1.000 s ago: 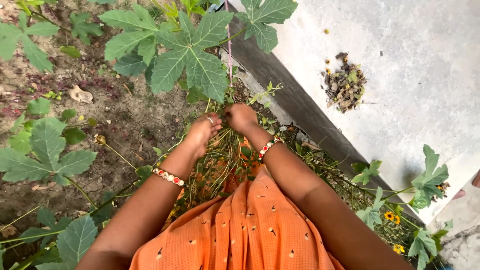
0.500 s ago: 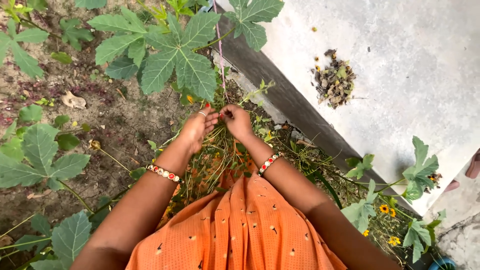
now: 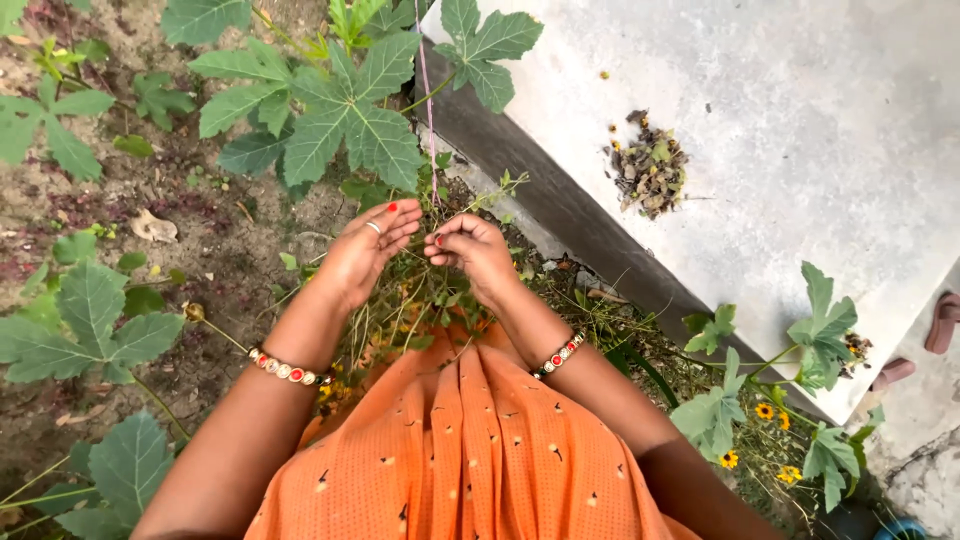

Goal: Picking seeds and yellow flowers from plants in a garden.

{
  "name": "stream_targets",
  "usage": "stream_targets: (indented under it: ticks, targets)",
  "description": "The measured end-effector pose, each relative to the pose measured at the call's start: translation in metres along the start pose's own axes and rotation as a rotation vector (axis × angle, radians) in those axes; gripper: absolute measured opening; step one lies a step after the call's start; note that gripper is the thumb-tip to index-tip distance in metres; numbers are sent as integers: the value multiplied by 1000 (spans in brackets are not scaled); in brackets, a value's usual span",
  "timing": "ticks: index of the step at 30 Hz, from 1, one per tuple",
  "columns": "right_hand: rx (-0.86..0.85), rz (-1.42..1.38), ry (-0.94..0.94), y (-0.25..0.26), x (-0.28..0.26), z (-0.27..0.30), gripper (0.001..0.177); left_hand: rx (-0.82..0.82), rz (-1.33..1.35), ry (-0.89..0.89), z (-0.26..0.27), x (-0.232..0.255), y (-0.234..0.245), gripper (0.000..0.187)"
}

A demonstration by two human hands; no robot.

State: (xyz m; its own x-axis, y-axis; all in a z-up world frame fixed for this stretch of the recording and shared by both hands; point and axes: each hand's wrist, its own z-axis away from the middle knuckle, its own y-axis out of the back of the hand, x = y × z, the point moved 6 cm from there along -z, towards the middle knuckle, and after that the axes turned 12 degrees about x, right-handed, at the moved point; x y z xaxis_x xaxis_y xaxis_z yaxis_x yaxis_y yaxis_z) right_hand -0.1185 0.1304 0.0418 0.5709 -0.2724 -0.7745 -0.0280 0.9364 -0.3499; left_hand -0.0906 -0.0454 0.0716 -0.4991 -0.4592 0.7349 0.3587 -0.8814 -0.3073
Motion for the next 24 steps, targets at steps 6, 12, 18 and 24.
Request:
stream_targets:
  ticks: [6,12,18,24]
  targets:
    - [28,-7,62,0,-32,22,10,-68,-9,-27,23,18,-6,43]
    - [-39,-87,-3,-13,-47,46,23,-89,53,-40,35,21,-16,41]
    - [-100,-190,-43,-29,-53,65,33,-123,133,17,45,4,-33,40]
    - [-126,-329,0,-16,-61,71,38,-91,254,49,43,6,-55,42]
